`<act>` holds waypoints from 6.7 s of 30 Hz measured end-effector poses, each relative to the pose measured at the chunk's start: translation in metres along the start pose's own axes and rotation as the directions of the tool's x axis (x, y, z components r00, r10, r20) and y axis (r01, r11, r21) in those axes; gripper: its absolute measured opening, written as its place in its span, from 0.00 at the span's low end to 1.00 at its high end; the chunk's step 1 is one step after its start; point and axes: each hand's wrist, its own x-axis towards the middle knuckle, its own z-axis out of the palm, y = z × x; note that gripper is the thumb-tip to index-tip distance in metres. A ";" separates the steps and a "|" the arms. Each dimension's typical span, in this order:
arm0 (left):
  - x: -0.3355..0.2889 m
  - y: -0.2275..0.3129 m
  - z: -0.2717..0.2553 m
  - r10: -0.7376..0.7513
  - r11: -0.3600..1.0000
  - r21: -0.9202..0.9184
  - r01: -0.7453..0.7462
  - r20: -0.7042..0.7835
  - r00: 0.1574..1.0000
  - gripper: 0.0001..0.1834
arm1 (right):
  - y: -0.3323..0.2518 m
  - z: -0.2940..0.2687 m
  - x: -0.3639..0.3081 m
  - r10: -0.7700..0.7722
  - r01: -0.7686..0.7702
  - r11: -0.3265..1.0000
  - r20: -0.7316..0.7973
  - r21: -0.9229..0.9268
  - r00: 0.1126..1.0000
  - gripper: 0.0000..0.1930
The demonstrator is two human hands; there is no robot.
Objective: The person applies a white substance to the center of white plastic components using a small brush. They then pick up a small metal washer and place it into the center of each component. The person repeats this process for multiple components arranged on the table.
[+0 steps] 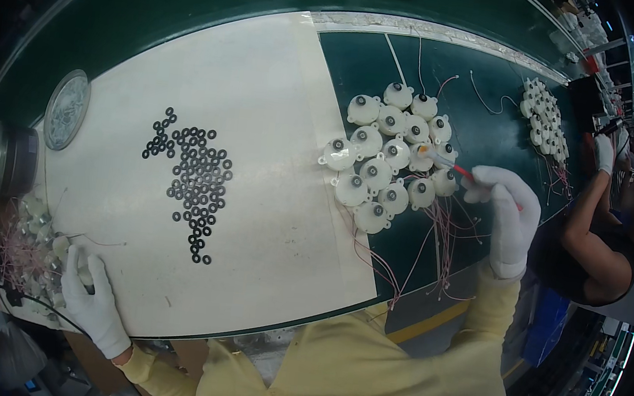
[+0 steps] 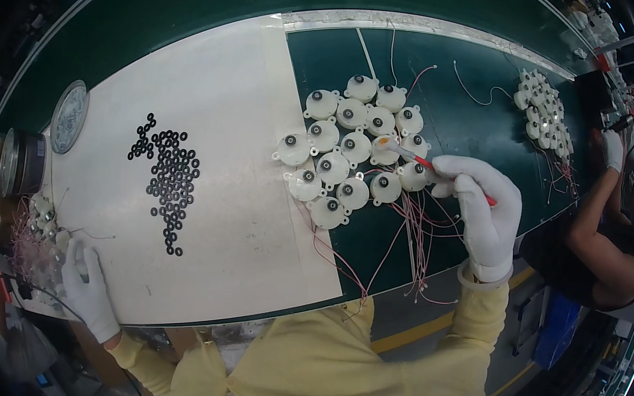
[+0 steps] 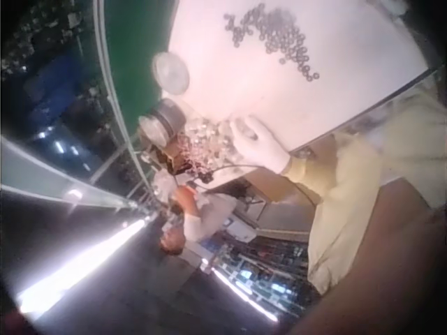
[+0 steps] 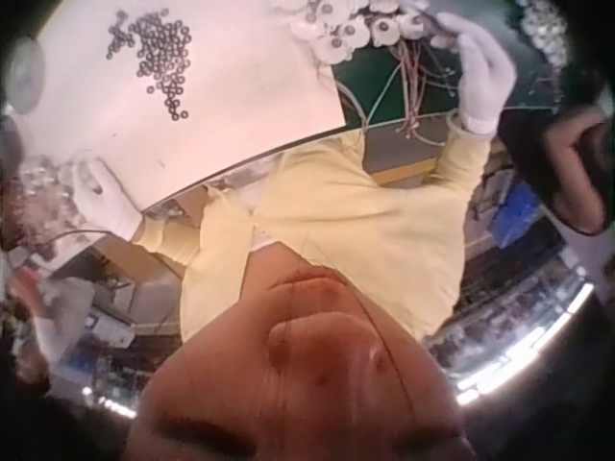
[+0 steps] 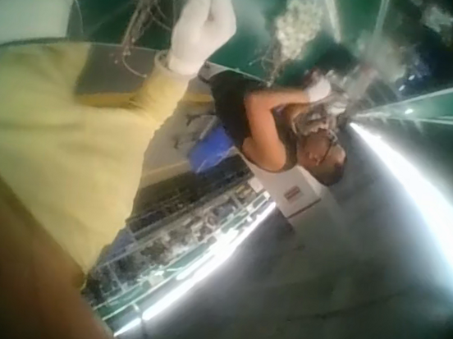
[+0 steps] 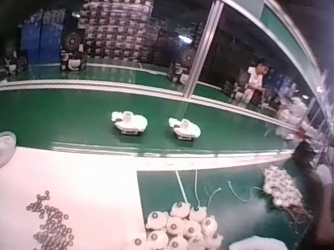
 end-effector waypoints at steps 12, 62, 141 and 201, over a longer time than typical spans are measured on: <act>0.000 0.007 -0.003 -0.001 1.000 0.027 0.001 0.006 1.000 0.22 | 0.007 -0.002 0.002 0.071 -0.071 0.997 0.019 0.015 0.997 0.15; 0.001 0.008 -0.005 -0.092 0.996 0.018 0.092 0.039 0.995 0.21 | -0.009 -0.001 0.017 0.103 -0.104 0.991 -0.014 -0.082 0.995 0.16; 0.001 0.006 -0.003 -0.077 0.997 0.033 0.076 0.038 0.996 0.21 | 0.006 -0.007 0.026 -0.182 0.182 0.919 0.032 -0.350 0.983 0.12; 0.001 0.003 -0.003 -0.101 0.992 0.079 0.097 0.051 0.994 0.21 | 0.018 -0.024 -0.025 -0.113 0.092 0.989 -0.182 -0.116 0.977 0.12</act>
